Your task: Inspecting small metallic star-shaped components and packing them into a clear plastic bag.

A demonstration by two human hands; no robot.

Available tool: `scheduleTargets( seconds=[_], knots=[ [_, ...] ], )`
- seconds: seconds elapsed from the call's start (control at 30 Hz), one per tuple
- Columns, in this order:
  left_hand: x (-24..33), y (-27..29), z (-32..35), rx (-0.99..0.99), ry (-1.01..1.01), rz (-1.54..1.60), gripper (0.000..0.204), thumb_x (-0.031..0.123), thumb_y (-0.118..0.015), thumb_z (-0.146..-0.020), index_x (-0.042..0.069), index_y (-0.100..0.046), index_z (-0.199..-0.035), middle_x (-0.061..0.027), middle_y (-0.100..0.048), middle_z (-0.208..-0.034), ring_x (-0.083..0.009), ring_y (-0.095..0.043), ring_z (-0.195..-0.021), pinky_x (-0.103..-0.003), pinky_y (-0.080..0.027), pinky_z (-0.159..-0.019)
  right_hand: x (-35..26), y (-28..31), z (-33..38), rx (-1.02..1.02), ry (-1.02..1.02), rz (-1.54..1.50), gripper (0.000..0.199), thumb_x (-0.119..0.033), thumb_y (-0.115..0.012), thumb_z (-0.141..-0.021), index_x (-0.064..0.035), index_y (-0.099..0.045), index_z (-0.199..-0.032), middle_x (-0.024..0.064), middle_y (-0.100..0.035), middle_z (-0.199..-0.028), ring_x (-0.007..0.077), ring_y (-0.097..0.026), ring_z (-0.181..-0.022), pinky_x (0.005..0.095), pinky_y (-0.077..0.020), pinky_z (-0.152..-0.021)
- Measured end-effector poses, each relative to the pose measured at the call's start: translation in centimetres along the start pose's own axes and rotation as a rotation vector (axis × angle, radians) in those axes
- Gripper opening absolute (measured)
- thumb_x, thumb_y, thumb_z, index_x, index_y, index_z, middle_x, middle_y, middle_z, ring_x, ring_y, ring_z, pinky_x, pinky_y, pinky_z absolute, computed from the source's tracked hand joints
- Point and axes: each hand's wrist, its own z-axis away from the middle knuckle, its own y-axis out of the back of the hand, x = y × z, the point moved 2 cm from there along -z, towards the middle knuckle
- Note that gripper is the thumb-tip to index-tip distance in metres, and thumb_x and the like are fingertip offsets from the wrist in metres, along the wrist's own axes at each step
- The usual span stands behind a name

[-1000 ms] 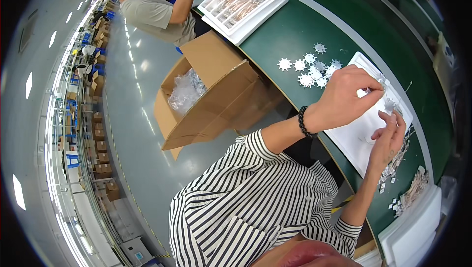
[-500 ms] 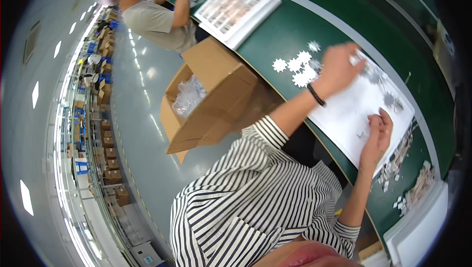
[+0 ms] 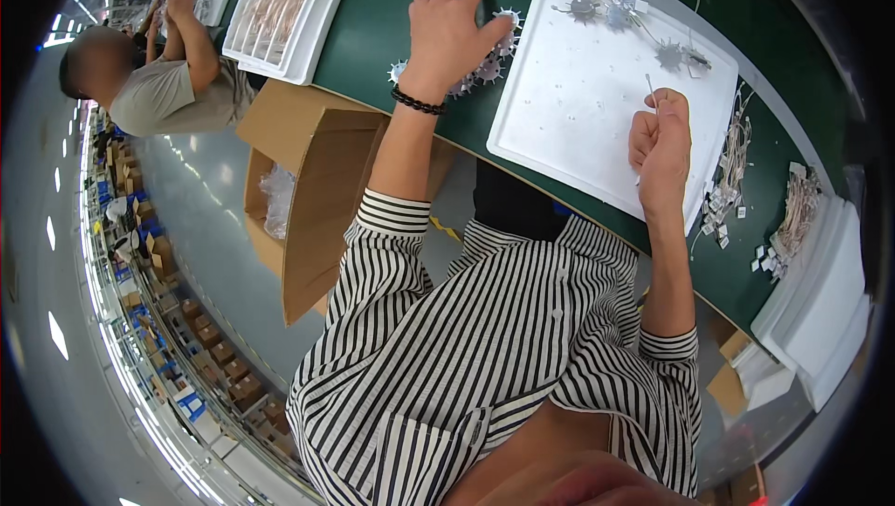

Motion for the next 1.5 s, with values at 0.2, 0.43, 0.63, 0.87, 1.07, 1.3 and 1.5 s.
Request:
scheduleTargets(
  seconds=[0.2,0.43,0.63,0.87,1.07,1.3,1.5],
  knots=[
    [-2.1,0.4,0.2,0.013,0.213,-0.050,0.044,0.029,-0.078,-0.082,0.002,-0.071,-0.116,-0.0162,-0.068,-0.110,-0.0337,-0.060,-0.099,-0.041,-0.052,-0.086,-0.7,-0.4,0.7,0.030,0.100,0.102,0.017,-0.020,-0.048,-0.106,-0.0053,-0.056,-0.110,-0.0024,-0.044,-0.064,0.0070,-0.034,-0.056,0.0228,-0.0298,-0.052],
    [2.5,4.6,1.0,0.020,0.579,1.036,0.038,0.004,-0.078,-0.083,-0.001,-0.066,-0.118,-0.0130,-0.067,-0.102,-0.0217,-0.066,-0.086,-0.030,-0.056,-0.079,-3.4,-5.4,1.1,-0.089,0.075,0.100,0.015,-0.014,-0.056,-0.104,-0.0012,-0.063,-0.103,0.0002,-0.055,-0.065,0.0063,-0.041,-0.052,0.0194,-0.0336,-0.050],
    [8.0,7.3,3.0,0.174,0.646,1.439,0.030,-0.009,-0.072,-0.086,-0.002,-0.066,-0.115,-0.0087,-0.068,-0.096,-0.0151,-0.066,-0.090,-0.023,-0.056,-0.080,-5.4,-8.0,1.4,-0.222,0.224,0.151,0.012,-0.011,-0.060,-0.102,-0.0002,-0.064,-0.099,0.0008,-0.058,-0.062,0.0068,-0.047,-0.053,0.0198,-0.0350,-0.050],
    [8.1,7.5,4.2,0.209,0.574,1.363,0.029,-0.009,-0.071,-0.087,-0.002,-0.066,-0.115,-0.0086,-0.068,-0.100,-0.0143,-0.065,-0.089,-0.023,-0.056,-0.083,-5.4,-9.1,1.4,-0.247,0.210,0.156,0.012,-0.011,-0.061,-0.101,-0.0005,-0.064,-0.098,0.0011,-0.057,-0.061,0.0071,-0.049,-0.053,0.0202,-0.0355,-0.050],
    [8.5,8.4,4.1,0.272,0.574,1.258,0.028,-0.009,-0.072,-0.084,0.000,-0.069,-0.110,-0.0069,-0.069,-0.102,-0.0129,-0.063,-0.085,-0.023,-0.054,-0.078,-5.8,-9.9,1.3,-0.273,0.093,0.026,0.013,-0.013,-0.060,-0.101,-0.0012,-0.064,-0.096,0.0009,-0.056,-0.061,0.0072,-0.047,-0.052,0.0204,-0.0352,-0.048],
    [8.9,5.6,5.0,0.144,0.401,1.226,0.026,-0.011,-0.063,-0.084,0.000,-0.065,-0.108,-0.0074,-0.067,-0.105,-0.0141,-0.061,-0.092,-0.024,-0.051,-0.082,-5.3,-9.5,0.7,-0.249,-0.049,0.047,0.012,-0.013,-0.056,-0.102,-0.0021,-0.060,-0.098,0.0009,-0.054,-0.066,0.0063,-0.048,-0.056,0.0200,-0.0376,-0.051],
    [7.8,5.7,4.3,0.023,0.618,1.455,0.024,0.000,-0.068,-0.091,0.001,-0.067,-0.115,-0.0065,-0.072,-0.103,-0.0112,-0.062,-0.090,-0.023,-0.050,-0.086,-4.5,-8.9,0.1,-0.255,0.027,0.112,0.015,-0.017,-0.054,-0.106,-0.0059,-0.060,-0.098,-0.0006,-0.054,-0.063,0.0039,-0.041,-0.053,0.0169,-0.0335,-0.048]
  ],
)
